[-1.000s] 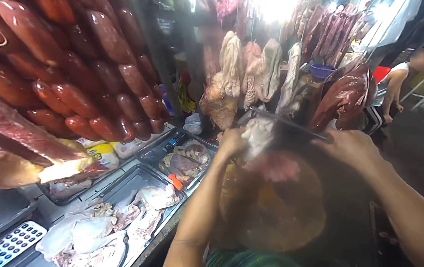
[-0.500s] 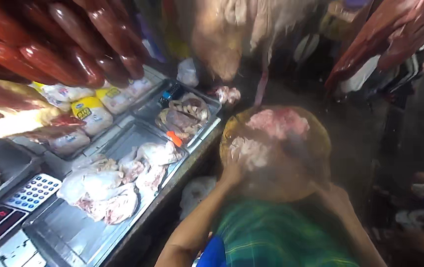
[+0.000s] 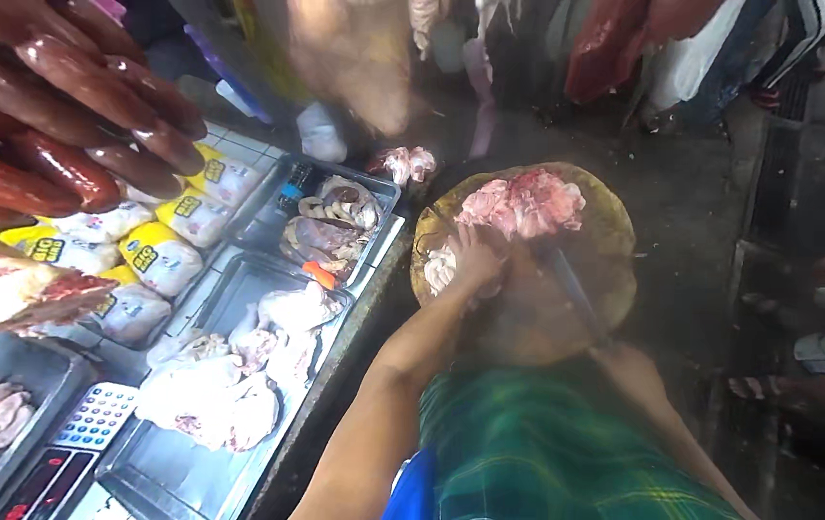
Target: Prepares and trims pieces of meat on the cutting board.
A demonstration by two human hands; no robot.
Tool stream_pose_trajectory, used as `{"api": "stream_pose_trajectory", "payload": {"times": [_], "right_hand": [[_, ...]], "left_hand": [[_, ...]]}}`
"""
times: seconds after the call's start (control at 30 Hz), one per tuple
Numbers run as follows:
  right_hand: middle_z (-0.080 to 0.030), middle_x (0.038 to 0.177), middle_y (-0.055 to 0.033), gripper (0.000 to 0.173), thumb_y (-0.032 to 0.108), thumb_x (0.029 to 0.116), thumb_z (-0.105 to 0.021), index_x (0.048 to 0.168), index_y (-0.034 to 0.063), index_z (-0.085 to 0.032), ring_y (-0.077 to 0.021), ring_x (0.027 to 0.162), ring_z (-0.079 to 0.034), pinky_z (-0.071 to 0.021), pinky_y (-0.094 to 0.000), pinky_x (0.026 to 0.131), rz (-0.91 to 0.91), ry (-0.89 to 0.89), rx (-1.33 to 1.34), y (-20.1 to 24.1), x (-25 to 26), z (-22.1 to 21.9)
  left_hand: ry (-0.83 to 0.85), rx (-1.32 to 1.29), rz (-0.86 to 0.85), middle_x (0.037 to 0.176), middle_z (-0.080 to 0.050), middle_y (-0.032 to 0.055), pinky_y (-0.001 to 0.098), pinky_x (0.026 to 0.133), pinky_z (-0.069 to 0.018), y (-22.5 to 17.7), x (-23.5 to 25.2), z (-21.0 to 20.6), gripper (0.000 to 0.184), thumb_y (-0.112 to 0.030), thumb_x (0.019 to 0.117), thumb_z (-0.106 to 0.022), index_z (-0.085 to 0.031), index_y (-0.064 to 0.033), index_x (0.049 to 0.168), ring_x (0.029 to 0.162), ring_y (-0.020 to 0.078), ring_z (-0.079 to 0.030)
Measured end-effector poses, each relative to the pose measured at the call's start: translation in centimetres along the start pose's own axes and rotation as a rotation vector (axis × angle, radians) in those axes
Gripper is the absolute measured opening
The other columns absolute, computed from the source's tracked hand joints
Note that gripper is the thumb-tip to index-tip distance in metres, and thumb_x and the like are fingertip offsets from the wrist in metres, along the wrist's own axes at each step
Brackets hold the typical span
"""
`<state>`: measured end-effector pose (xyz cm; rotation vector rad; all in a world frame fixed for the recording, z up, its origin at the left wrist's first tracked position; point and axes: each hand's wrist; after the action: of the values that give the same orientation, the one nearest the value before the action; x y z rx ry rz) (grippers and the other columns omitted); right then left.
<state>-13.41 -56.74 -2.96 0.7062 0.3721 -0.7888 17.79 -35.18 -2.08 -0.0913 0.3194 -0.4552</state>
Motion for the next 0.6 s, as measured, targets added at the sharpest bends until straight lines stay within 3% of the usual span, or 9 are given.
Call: {"api": "stream_pose_trajectory", "payload": {"times": [0.07, 0.1, 0.17, 0.2, 0.27, 0.33, 0.47, 0.6], "right_hand": [[-0.068, 0.094, -0.0185, 0.064, 0.067, 0.0936, -0.061, 0.112, 0.0066, -0.068, -0.0363, 0.089, -0.067, -0.0526, -0.0612, 0.080, -0.006, 0.005, 0.023, -0.2, 0.4, 0.0], [-0.068, 0.095, -0.0183, 0.064, 0.067, 0.0938, -0.061, 0.113, 0.0068, -0.068, -0.0360, 0.089, -0.067, -0.0529, -0.0606, 0.080, -0.009, 0.007, 0.034, -0.4, 0.4, 0.0], [-0.069, 0.096, -0.0181, 0.063, 0.067, 0.0943, -0.061, 0.113, 0.0069, -0.067, -0.0359, 0.091, -0.068, -0.0531, -0.0606, 0.082, -0.012, 0.001, 0.053, -0.6, 0.4, 0.2], [-0.069, 0.097, -0.0184, 0.063, 0.066, 0.0946, -0.060, 0.114, 0.0070, -0.067, -0.0362, 0.092, -0.068, -0.0528, -0.0611, 0.083, -0.017, -0.001, 0.068, -0.6, 0.4, 0.0], [-0.069, 0.098, -0.0181, 0.062, 0.066, 0.0950, -0.061, 0.115, 0.0074, -0.067, -0.0362, 0.093, -0.068, -0.0526, -0.0611, 0.083, -0.030, -0.004, 0.092, -0.6, 0.2, -0.3], [-0.069, 0.097, -0.0181, 0.062, 0.065, 0.0948, -0.061, 0.115, 0.0069, -0.068, -0.0359, 0.091, -0.068, -0.0529, -0.0603, 0.082, -0.035, -0.016, 0.128, -0.6, 0.2, -0.4], [-0.069, 0.097, -0.0183, 0.063, 0.065, 0.0938, -0.063, 0.116, 0.0067, -0.068, -0.0350, 0.088, -0.068, -0.0532, -0.0602, 0.080, -0.046, -0.024, 0.170, -1.0, 0.5, -0.6], [-0.068, 0.093, -0.0169, 0.064, 0.066, 0.0936, -0.063, 0.118, 0.0071, -0.067, -0.0325, 0.077, -0.067, -0.0551, -0.0580, 0.073, -0.066, 0.015, 0.184, -1.3, 0.9, -0.4]], "left_hand": [[0.177, 0.018, -0.017, 0.155, -0.047, 0.0214, 0.0802, 0.117, -0.0076, -0.9, 0.6, 0.6, 0.058, -0.058, 0.0911, -0.063, -0.074, -0.0055, 0.113, 0.156, 0.0473, -0.013], [0.253, 0.012, -0.032, 0.143, -0.058, 0.0210, 0.0800, 0.115, -0.0156, -1.4, 0.5, 1.4, 0.056, -0.057, 0.0910, -0.063, -0.075, -0.0051, 0.108, 0.152, 0.0471, -0.026], [0.346, -0.058, -0.086, 0.116, -0.071, 0.0228, 0.0736, 0.100, -0.0435, -1.7, 0.0, 3.1, 0.055, -0.056, 0.0928, -0.065, -0.075, -0.0021, 0.100, 0.123, 0.0450, -0.060], [0.363, -0.127, -0.111, 0.107, -0.071, 0.0238, 0.0706, 0.093, -0.0498, -1.5, -0.3, 3.7, 0.049, -0.049, 0.0937, -0.068, -0.074, -0.0002, 0.099, 0.110, 0.0439, -0.066], [0.353, -0.254, -0.166, 0.102, -0.071, 0.0240, 0.0663, 0.090, -0.0523, -1.1, -1.6, 5.4, 0.036, -0.033, 0.0969, -0.066, -0.072, 0.0018, 0.102, 0.100, 0.0412, -0.069], [0.280, -0.396, -0.217, 0.099, -0.073, 0.0187, 0.0603, 0.091, -0.0538, -0.7, -2.5, 7.1, 0.031, -0.031, 0.0957, -0.071, -0.074, -0.0017, 0.106, 0.096, 0.0338, -0.070], [0.172, -0.684, -0.153, 0.080, -0.070, 0.0083, 0.0472, 0.073, -0.0550, 0.0, -2.8, 8.7, 0.021, -0.026, 0.0914, -0.072, -0.070, -0.0054, 0.088, 0.074, 0.0202, -0.067], [0.040, -0.959, -0.075, 0.075, -0.065, 0.0053, 0.0400, 0.067, -0.0516, 0.3, -2.0, 7.8, 0.017, -0.018, 0.0888, -0.072, -0.060, -0.0070, 0.084, 0.070, 0.0165, -0.062]]}}
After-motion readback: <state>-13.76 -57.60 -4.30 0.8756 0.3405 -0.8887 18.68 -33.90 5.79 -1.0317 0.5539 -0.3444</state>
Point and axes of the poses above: each hand's wrist, its own x-axis towards the middle knuckle, its own z-axis out of the back of the hand, y = z × x
